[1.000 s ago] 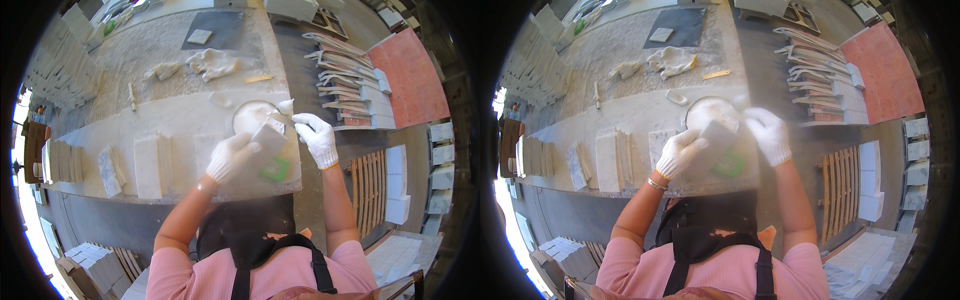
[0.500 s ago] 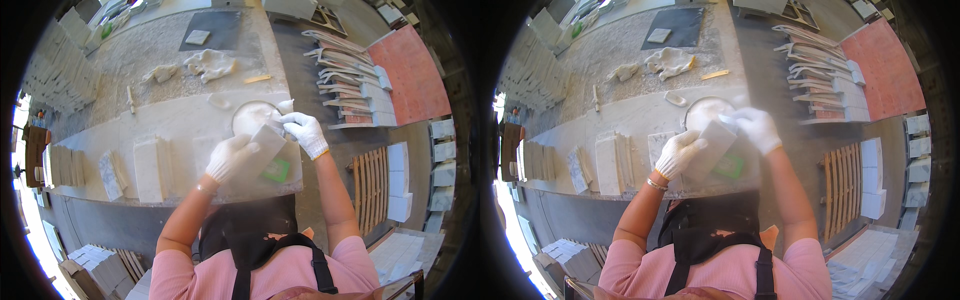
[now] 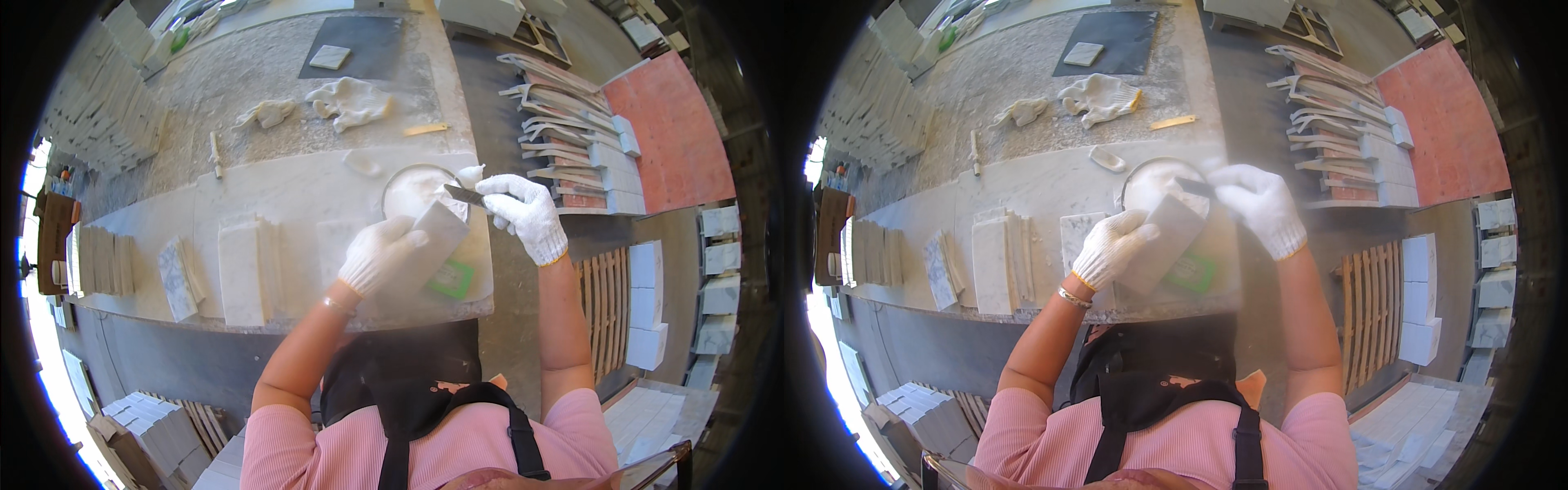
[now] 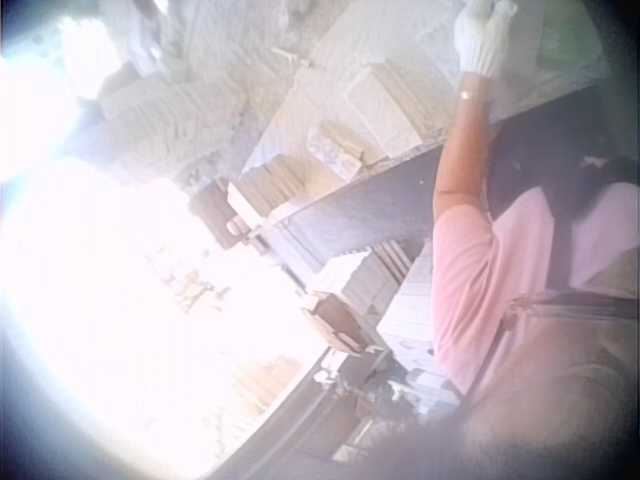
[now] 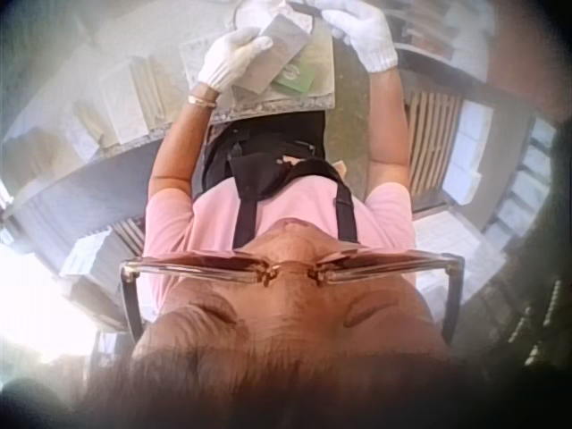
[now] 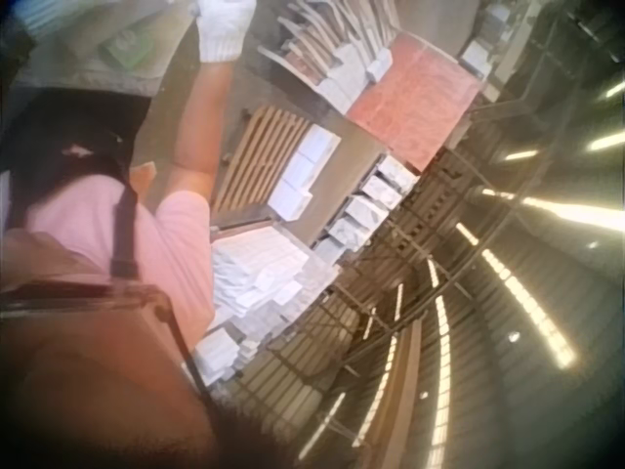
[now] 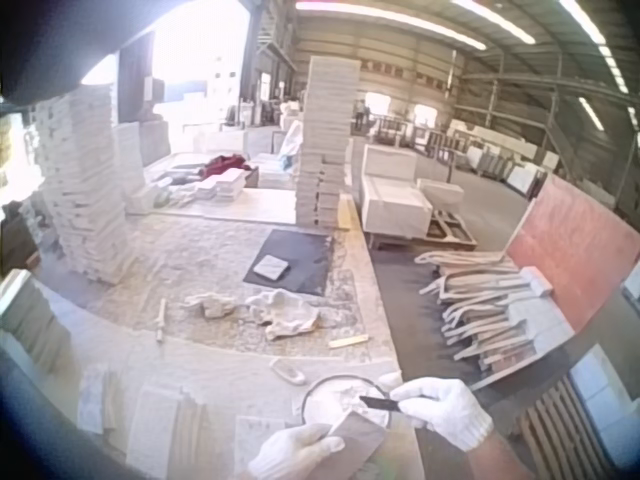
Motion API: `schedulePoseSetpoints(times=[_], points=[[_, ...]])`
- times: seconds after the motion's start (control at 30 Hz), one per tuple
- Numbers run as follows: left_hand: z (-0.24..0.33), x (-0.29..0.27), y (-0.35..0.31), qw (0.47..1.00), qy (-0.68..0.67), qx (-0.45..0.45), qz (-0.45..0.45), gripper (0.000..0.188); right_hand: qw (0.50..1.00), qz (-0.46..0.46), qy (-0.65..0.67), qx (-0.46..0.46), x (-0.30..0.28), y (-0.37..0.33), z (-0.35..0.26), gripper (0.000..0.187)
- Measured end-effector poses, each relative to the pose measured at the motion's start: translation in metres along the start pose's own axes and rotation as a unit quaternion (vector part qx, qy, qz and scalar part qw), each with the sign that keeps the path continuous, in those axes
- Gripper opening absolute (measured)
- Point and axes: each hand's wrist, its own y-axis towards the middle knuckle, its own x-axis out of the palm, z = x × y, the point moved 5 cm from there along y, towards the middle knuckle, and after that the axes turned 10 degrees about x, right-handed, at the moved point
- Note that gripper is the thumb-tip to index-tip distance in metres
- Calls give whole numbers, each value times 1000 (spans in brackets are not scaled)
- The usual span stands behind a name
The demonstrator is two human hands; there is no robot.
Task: The person repeatedly scoops white paste from a metal bowl with a small metal spatula and spreads it onto the edges of rectangular white tiles. The tiles are handled one at a time, flipped to coat different edges, and placed back on the workbench.
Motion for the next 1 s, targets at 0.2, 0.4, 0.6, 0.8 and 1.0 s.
schedulePoseSetpoints(times=[0.2,0.4,0.6,0.8,1.0], points=[[-2,1,0,1000,-4,-4,2,46,998,3,-38,-57,5,-7,-9,23],[-3,-1,2,1000,-3,-25,-3,47,989,43,-90,-111,7,-13,-13,21],[1,-3,0,1000,3,-22,-1,50,977,79,-116,-160,3,-12,-9,22],[0,-4,0,999,-32,-21,-2,48,999,27,-12,-29,0,-11,6,24],[-13,-1,2,996,-86,-13,1,44,998,2,66,20,0,-10,20,25]])
